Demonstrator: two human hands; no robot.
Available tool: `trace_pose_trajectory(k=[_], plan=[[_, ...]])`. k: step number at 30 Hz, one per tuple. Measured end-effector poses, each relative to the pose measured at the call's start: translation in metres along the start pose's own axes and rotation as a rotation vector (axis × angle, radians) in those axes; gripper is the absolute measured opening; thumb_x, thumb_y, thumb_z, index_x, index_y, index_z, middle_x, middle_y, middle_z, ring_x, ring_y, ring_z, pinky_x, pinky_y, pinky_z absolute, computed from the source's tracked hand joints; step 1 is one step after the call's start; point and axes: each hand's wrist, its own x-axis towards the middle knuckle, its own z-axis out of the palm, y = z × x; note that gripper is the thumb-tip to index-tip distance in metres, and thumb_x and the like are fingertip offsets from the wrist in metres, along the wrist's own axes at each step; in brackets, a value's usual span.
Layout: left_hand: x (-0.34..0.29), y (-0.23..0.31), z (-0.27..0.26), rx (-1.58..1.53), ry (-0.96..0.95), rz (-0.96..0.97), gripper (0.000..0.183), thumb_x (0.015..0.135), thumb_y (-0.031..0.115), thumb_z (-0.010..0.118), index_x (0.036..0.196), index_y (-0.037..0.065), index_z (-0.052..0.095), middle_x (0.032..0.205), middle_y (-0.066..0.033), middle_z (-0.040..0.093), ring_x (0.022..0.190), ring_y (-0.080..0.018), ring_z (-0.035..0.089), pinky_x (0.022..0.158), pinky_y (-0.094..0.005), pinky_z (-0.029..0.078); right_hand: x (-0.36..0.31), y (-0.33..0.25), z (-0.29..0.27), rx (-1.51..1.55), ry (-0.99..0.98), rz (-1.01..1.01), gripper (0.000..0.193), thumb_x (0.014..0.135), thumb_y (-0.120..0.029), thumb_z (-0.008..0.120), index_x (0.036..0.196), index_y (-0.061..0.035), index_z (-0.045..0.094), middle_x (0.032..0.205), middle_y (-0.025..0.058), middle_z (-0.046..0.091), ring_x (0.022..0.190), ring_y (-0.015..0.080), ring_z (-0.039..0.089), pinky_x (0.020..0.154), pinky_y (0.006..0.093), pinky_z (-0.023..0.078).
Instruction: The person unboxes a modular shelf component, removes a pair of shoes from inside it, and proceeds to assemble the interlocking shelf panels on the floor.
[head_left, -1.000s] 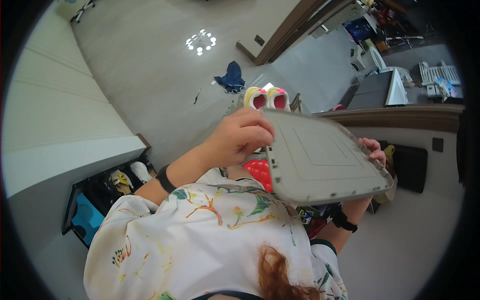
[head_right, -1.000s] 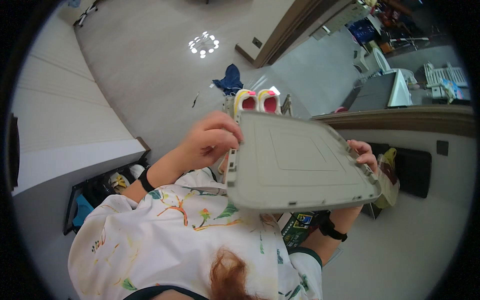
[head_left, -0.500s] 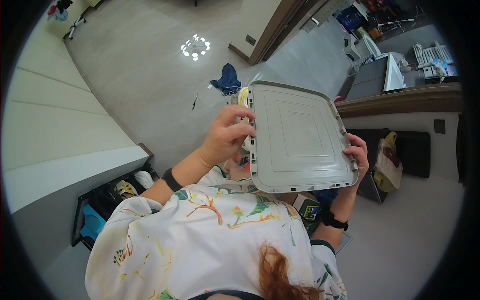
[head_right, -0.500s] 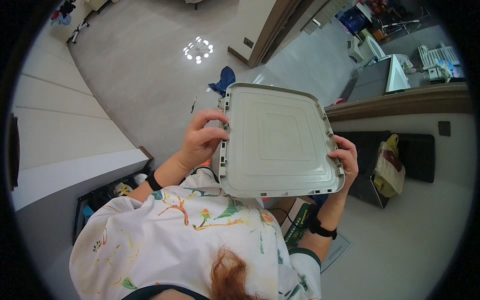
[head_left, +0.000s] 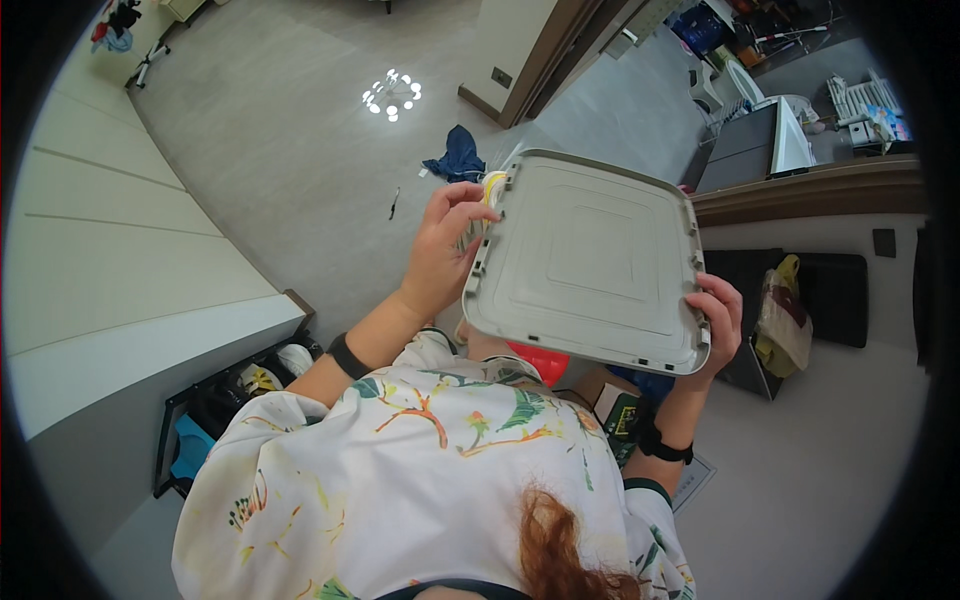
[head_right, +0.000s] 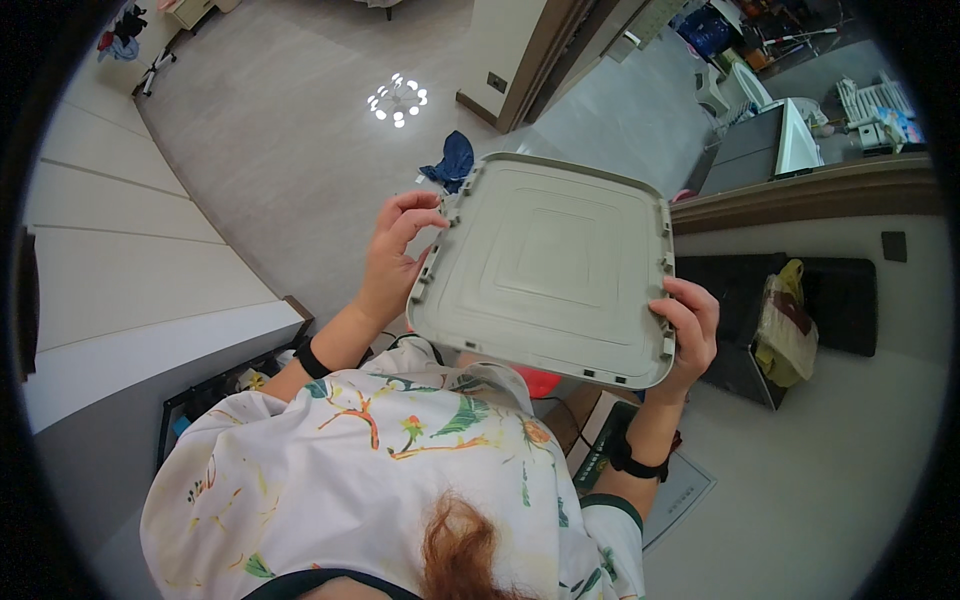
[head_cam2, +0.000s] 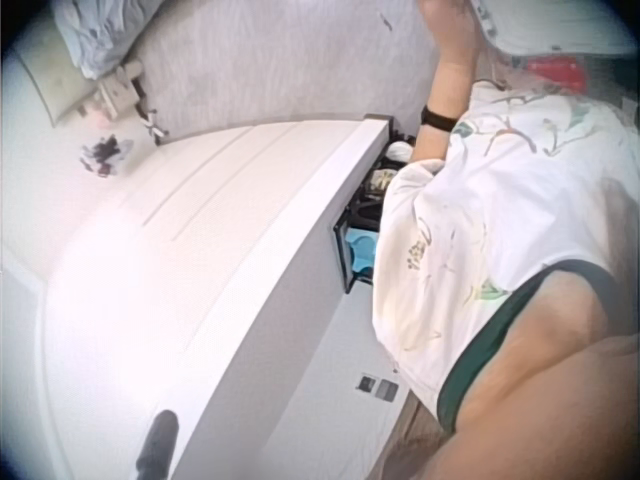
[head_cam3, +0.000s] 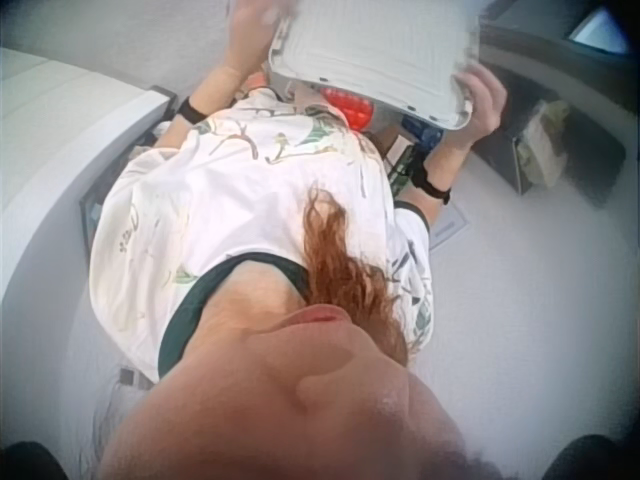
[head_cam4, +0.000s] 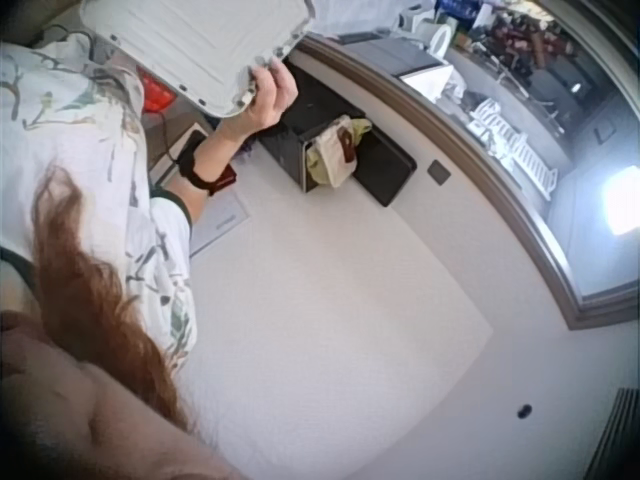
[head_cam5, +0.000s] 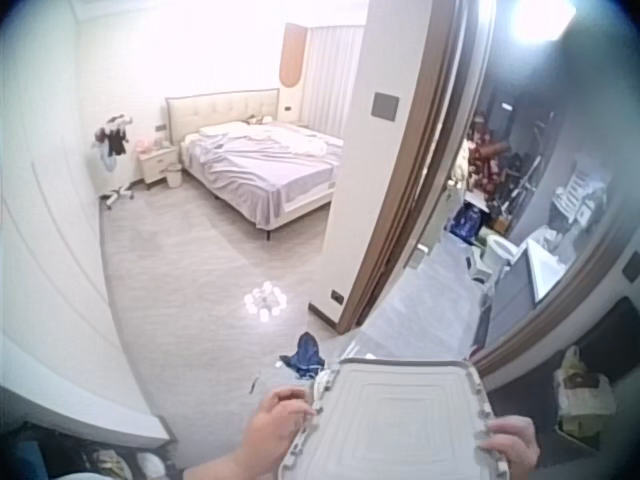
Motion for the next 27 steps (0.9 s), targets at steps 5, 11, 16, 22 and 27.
trace_pose_trajectory(k=[5, 11, 16, 22, 27], plan=[[0.002, 0.007, -0.015, 0.064, -0.195, 0.05, 0.04, 0.067, 0.0, 0.062, 0.105, 0.007, 0.055, 0.114, -0.0125, 0.049, 0.106, -0.0275, 0.048, 0.089, -0.035, 0.04, 0.027, -0.032, -0.014, -0.385, -0.034, -0.332, 0.029, 0.058, 0.003, 0.062, 0.086, -0.0048, 0.064, 0.083, 0.007, 0.059, 0.072, 0.0223, 0.054, 0.061, 0.0281, 0.045], [0.013, 0.052, 0.006, -0.086, -0.42, 0.128, 0.053, 0.064, -0.002, 0.063, 0.114, 0.008, 0.052, 0.119, -0.0123, 0.05, 0.106, -0.028, 0.05, 0.089, -0.0344, 0.041, 0.061, -0.059, -0.005, -0.367, -0.163, -0.449, 0.034, 0.056, 0.006, 0.062, 0.087, -0.0065, 0.065, 0.081, 0.0052, 0.057, 0.07, 0.0205, 0.053, 0.057, 0.0284, 0.044], [0.016, 0.055, 0.013, -0.238, -0.488, -0.057, 0.042, 0.075, 0.004, 0.062, 0.115, 0.006, 0.051, 0.106, -0.0085, 0.058, 0.096, -0.0195, 0.056, 0.083, -0.0299, 0.044, 0.077, -0.066, 0.015, -0.365, -0.125, -0.461, 0.033, 0.06, 0.005, 0.066, 0.091, -0.0081, 0.066, 0.084, 0.0033, 0.059, 0.076, 0.0197, 0.054, 0.065, 0.0269, 0.045], [0.01, 0.044, 0.014, -0.769, -0.291, -0.603, 0.031, 0.085, 0.011, 0.056, 0.114, 0.001, 0.049, 0.103, -0.0065, 0.058, 0.093, -0.0129, 0.055, 0.081, -0.0286, 0.046, 0.056, -0.002, 0.023, -0.2, 0.019, 0.081, 0.045, 0.08, -0.017, 0.065, 0.121, -0.0059, 0.049, 0.113, 0.0095, 0.05, 0.094, 0.0185, 0.05, 0.08, 0.0272, 0.041], [0.004, 0.019, 0.015, -1.219, -0.123, -0.867, 0.036, 0.084, 0.007, 0.055, 0.118, 0.002, 0.044, 0.112, -0.0102, 0.053, 0.099, -0.0164, 0.054, 0.085, -0.0312, 0.045, -0.003, 0.083, 0.039, 0.281, -0.197, 0.674, 0.04, 0.087, -0.025, 0.056, 0.116, 0.0014, 0.049, 0.107, 0.0068, 0.055, 0.093, 0.014, 0.052, 0.081, 0.0244, 0.04]])
